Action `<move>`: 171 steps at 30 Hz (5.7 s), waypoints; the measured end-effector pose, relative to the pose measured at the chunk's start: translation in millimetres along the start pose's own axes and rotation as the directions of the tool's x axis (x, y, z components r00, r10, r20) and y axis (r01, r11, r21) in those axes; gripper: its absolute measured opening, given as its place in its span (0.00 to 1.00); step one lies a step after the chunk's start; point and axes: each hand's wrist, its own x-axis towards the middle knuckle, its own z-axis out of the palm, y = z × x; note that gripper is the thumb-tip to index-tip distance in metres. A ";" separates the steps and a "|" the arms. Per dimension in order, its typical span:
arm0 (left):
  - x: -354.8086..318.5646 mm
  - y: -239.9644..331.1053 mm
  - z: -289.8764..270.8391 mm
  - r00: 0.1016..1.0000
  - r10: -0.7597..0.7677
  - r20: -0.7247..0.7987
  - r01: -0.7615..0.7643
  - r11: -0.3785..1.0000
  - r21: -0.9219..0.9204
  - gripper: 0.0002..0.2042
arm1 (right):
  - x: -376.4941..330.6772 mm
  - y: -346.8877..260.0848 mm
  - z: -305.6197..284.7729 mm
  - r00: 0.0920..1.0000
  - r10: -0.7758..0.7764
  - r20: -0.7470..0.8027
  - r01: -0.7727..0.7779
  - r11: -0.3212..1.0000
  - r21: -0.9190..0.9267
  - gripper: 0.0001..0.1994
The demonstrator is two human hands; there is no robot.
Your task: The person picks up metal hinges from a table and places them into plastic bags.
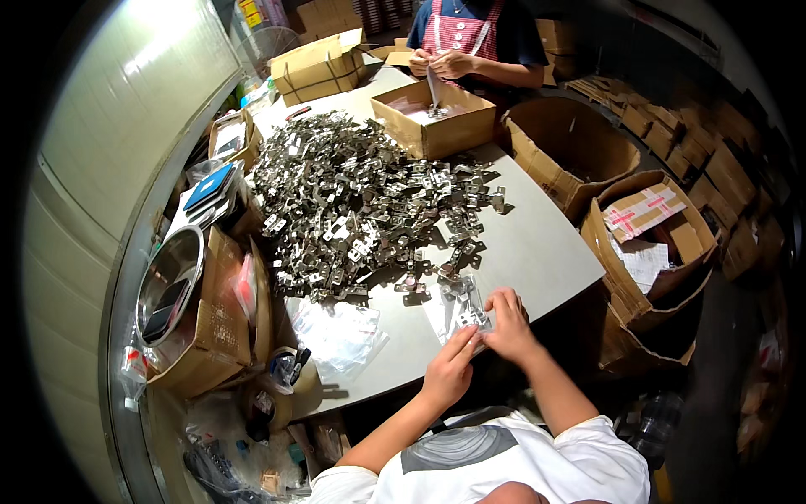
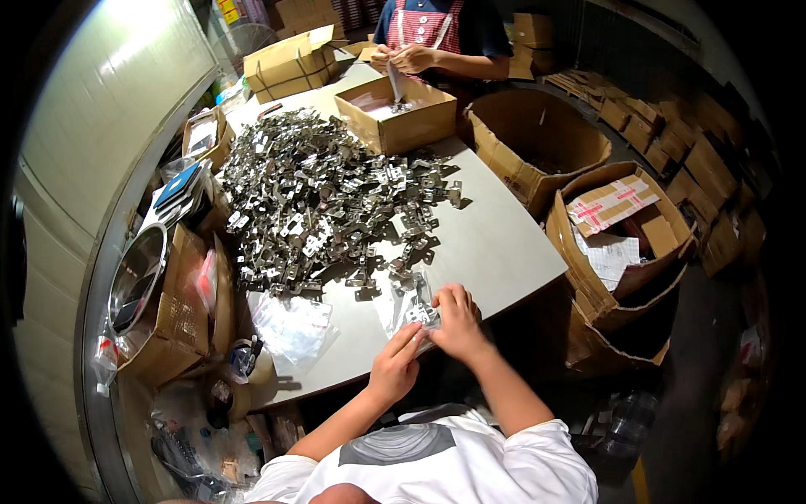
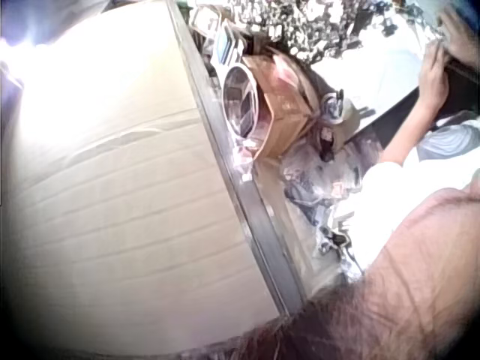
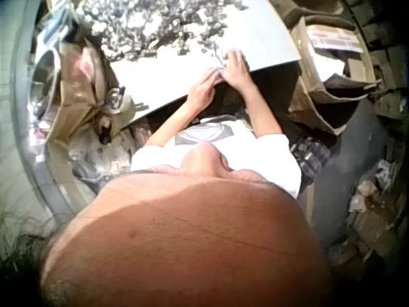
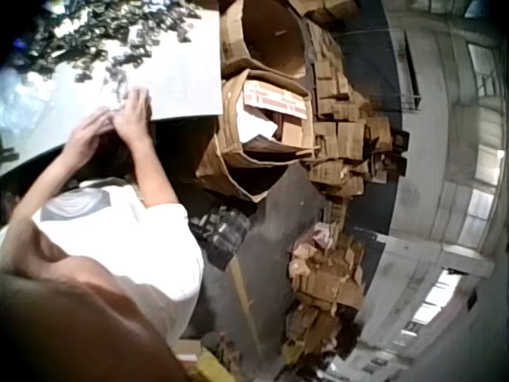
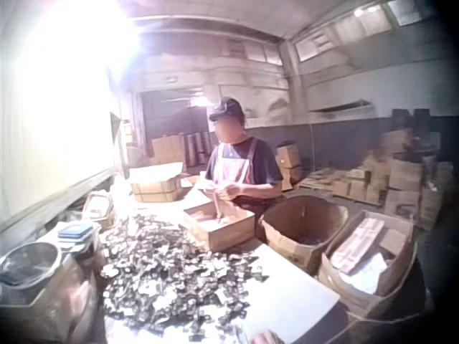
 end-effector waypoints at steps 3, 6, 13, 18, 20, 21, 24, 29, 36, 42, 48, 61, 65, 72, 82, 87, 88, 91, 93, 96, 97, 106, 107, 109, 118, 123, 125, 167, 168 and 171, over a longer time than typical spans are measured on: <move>-11.9 -1.7 -7.7 0.991 -0.057 -0.124 0.063 0.997 0.046 0.24 | 47.5 14.1 -44.8 0.837 -0.143 0.529 -0.053 0.939 0.339 0.25; -12.3 3.3 -5.8 0.997 -0.031 -0.070 0.039 0.993 0.110 0.22 | 92.3 -1.3 -21.9 0.952 -0.098 0.290 0.014 0.960 0.280 0.21; -3.9 -5.3 2.9 0.994 -0.104 -0.018 0.105 0.968 0.228 0.19 | 123.4 -13.0 39.7 0.895 -0.429 0.123 0.436 0.784 -0.441 0.02; 3.8 -4.6 8.4 0.994 -0.104 0.035 0.094 0.971 0.220 0.20 | 98.5 20.7 -30.8 0.944 -0.097 -0.316 0.104 0.995 0.004 0.08; 6.8 -2.1 2.2 0.989 -0.143 0.031 0.133 0.968 0.214 0.20 | 71.0 26.2 -54.6 0.928 0.335 -0.164 -0.307 0.935 0.177 0.10; 9.6 -0.9 0.4 0.986 -0.162 0.038 0.151 0.967 0.204 0.20 | 53.7 34.6 -60.9 0.904 0.423 -0.067 -0.390 0.877 0.281 0.10; 8.4 -9.5 -0.2 0.996 -0.091 -0.016 0.092 0.993 0.075 0.19 | 0.4 63.1 -64.9 0.891 0.416 0.182 -0.454 0.803 0.387 0.13; -1.3 -12.7 -1.8 0.983 -0.121 -0.134 0.113 0.991 -0.071 0.20 | -30.3 30.5 -70.6 0.999 0.048 -0.017 -0.050 0.979 -0.195 0.13; -1.3 -6.8 -6.9 0.980 -0.094 -0.178 0.087 0.995 -0.048 0.23 | -42.7 42.5 -76.1 0.987 -0.128 -0.094 0.139 0.983 0.118 0.08; 17.6 10.1 -13.9 0.978 -0.124 -0.167 0.105 0.987 -0.122 0.27 | -57.4 20.3 -60.8 0.946 0.113 0.303 -0.318 0.497 0.807 0.05; 22.3 10.5 -6.2 0.988 -0.060 -0.140 0.064 0.998 0.022 0.27 | -62.1 7.3 -41.8 0.916 0.252 0.311 -0.397 0.470 0.788 0.05; 16.2 26.2 -14.2 0.996 0.084 0.007 -0.085 0.996 0.016 0.24 | -32.6 -9.3 -6.3 0.883 -0.456 -0.107 0.400 0.854 -0.333 0.07; 6.1 28.0 -24.8 0.999 0.023 0.038 -0.026 0.996 0.082 0.22 | -28.1 -8.2 -3.4 0.924 -0.377 0.055 0.359 0.812 -0.461 0.15; 8.0 8.3 -77.6 0.992 0.007 0.125 -0.042 0.958 0.282 0.11 | -18.6 -10.8 -32.6 0.825 -0.544 0.155 0.565 0.783 -0.258 0.15; 41.3 34.9 -81.9 0.970 -0.078 -0.231 -0.050 0.864 -0.501 0.14 | 13.8 -63.4 -103.5 0.904 -0.427 0.021 0.414 0.887 0.207 0.12; 45.7 52.5 -78.8 0.974 -0.215 -0.074 0.134 0.805 -0.578 0.16 | 16.8 -78.6 -101.4 0.829 -0.511 0.224 0.443 0.847 0.292 0.09; 46.1 54.3 -80.4 0.974 -0.216 -0.074 0.135 0.805 -0.577 0.16 | 16.6 -79.1 -100.6 0.829 -0.512 0.224 0.443 0.847 0.294 0.09; 46.6 58.1 -82.7 0.970 -0.241 -0.041 0.172 0.792 -0.586 0.16 | 13.9 -80.4 -99.2 0.812 -0.561 0.161 0.510 0.816 0.272 0.07; 46.4 59.3 -82.8 0.978 -0.205 -0.035 0.151 0.817 -0.556 0.18 | 11.4 -81.7 -100.8 0.790 -0.583 0.191 0.547 0.810 0.212 0.07; 46.5 59.4 -82.3 0.981 -0.194 -0.019 0.155 0.837 -0.525 0.21 | 11.1 -82.0 -103.4 0.778 -0.607 0.159 0.580 0.792 0.188 0.07; 44.9 57.4 -83.0 0.981 -0.193 -0.020 0.154 0.837 -0.525 0.21 | 10.6 -78.6 -104.8 0.778 -0.608 0.159 0.581 0.792 0.186 0.07; 31.2 31.1 -72.4 0.841 -0.526 -0.126 0.123 0.412 -0.903 0.19 | 8.0 -41.7 -112.2 0.865 -0.479 0.147 0.459 0.875 0.151 0.05; 30.5 27.5 -66.0 0.837 -0.528 -0.145 0.128 0.447 -0.886 0.18 | 10.7 -39.9 -111.1 0.889 -0.437 0.135 0.425 0.898 0.111 0.05; 27.2 23.6 -60.7 0.839 -0.531 -0.123 0.227 0.546 -0.806 0.14 | 24.6 -31.8 -115.0 0.922 -0.361 0.137 0.360 0.932 0.032 0.05; -33.0 -49.6 -93.5 0.788 -0.417 -0.453 0.606 0.654 0.453 0.11 | 168.9 56.8 -213.8 0.651 -0.538 -0.536 0.088 0.754 -0.651 0.09; -64.5 -65.3 -88.6 0.845 -0.358 -0.398 0.527 0.690 0.496 0.09 | 153.7 42.8 -145.6 0.826 -0.382 -0.414 0.283 0.917 -0.282 0.06; -62.9 -56.2 -83.4 0.867 -0.318 -0.384 0.462 0.803 0.377 0.07 | 126.4 24.7 -95.8 0.897 -0.399 -0.189 0.369 0.913 -0.174 0.05; -26.6 -51.1 -83.4 0.518 -0.846 -0.128 0.416 0.380 -0.826 0.04 | 10.5 -57.4 62.6 0.945 0.008 0.327 -0.224 0.744 0.629 0.08; -28.7 -57.1 -93.6 0.476 -0.846 -0.242 0.460 0.473 -0.751 0.04 | 12.8 -52.7 62.1 0.949 0.040 0.313 -0.238 0.743 0.625 0.08; -39.2 -74.3 -118.2 0.436 -0.877 -0.201 0.560 0.439 -0.703 0.06 | 20.3 -52.0 59.9 0.951 0.043 0.305 -0.219 0.792 0.570 0.11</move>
